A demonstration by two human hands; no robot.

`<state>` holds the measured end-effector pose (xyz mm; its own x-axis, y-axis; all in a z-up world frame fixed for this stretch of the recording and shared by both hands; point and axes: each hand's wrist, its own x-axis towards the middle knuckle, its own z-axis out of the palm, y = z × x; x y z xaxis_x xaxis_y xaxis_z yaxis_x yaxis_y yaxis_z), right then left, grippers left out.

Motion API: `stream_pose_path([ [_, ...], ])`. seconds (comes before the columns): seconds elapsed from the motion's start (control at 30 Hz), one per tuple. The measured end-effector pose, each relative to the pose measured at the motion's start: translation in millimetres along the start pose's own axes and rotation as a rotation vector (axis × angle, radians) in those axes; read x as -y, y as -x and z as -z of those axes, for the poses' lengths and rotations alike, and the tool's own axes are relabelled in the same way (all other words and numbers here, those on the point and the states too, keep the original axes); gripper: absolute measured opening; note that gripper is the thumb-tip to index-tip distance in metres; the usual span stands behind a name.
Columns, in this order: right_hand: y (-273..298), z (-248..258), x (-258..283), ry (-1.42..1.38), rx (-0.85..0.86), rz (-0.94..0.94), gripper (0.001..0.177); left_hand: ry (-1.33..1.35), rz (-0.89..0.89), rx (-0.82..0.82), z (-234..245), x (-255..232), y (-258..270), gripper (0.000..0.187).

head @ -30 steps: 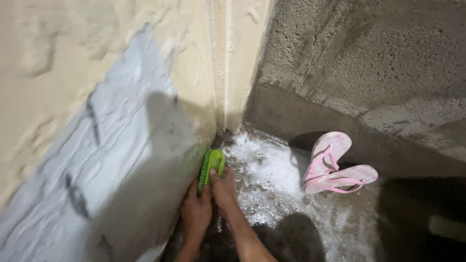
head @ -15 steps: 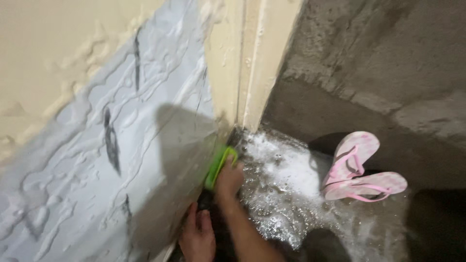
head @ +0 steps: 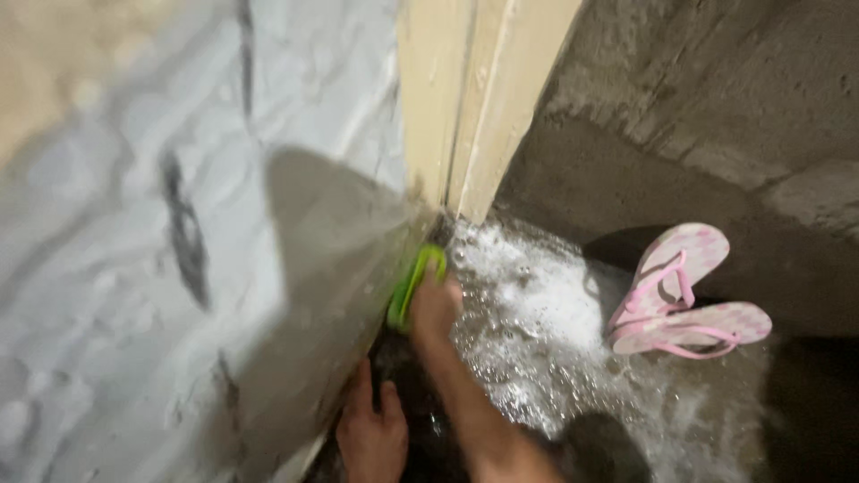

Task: The person scrubs the lower section of a wall and the corner where two walls meet using a green scrub brush. They repeatedly dip the brush into a bucket of soapy water to keep it saturated while working on the textured wall surface.

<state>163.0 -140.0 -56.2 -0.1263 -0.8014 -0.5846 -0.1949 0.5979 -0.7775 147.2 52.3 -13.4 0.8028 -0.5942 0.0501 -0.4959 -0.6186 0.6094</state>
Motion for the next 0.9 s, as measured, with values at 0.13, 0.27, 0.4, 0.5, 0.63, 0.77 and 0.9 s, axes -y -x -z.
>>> stream_pose_path([
  [0.13, -63.3, -8.5, 31.8, 0.222, -0.14, 0.105, 0.055, -0.065, -0.041, 0.017, 7.8, 1.9, -5.2, 0.057],
  [0.27, -62.6, -3.6, 30.1, 0.175, -0.087, 0.099, 0.051, -0.052, 0.161, 0.246, 13.0, -10.3, -22.0, 0.055],
  [0.4, -5.3, 6.4, 2.8, 0.028, 0.038, -0.052, 0.049, 0.122, -0.185, 0.116, 17.4, -35.2, -32.1, 0.054],
  [0.5, 6.9, 12.8, -5.6, 0.007, 0.081, -0.091, 0.047, 0.154, -0.248, 0.161, 17.5, -60.0, -48.5, 0.052],
  [0.63, -52.3, -1.4, 0.6, 0.563, -0.008, 0.274, 0.045, 0.192, -0.311, 0.135, 27.9, -89.3, -59.5, 0.051],
  [0.77, -96.8, -8.2, 9.3, 0.393, -0.095, 0.159, 0.048, 0.21, -0.319, 0.12, 38.7, -113.7, -64.5, 0.055],
  [0.9, -47.7, -1.3, -5.3, -0.051, -0.017, 0.037, 0.05, 0.207, -0.144, 0.271, 40.1, -129.1, -74.7, 0.058],
])
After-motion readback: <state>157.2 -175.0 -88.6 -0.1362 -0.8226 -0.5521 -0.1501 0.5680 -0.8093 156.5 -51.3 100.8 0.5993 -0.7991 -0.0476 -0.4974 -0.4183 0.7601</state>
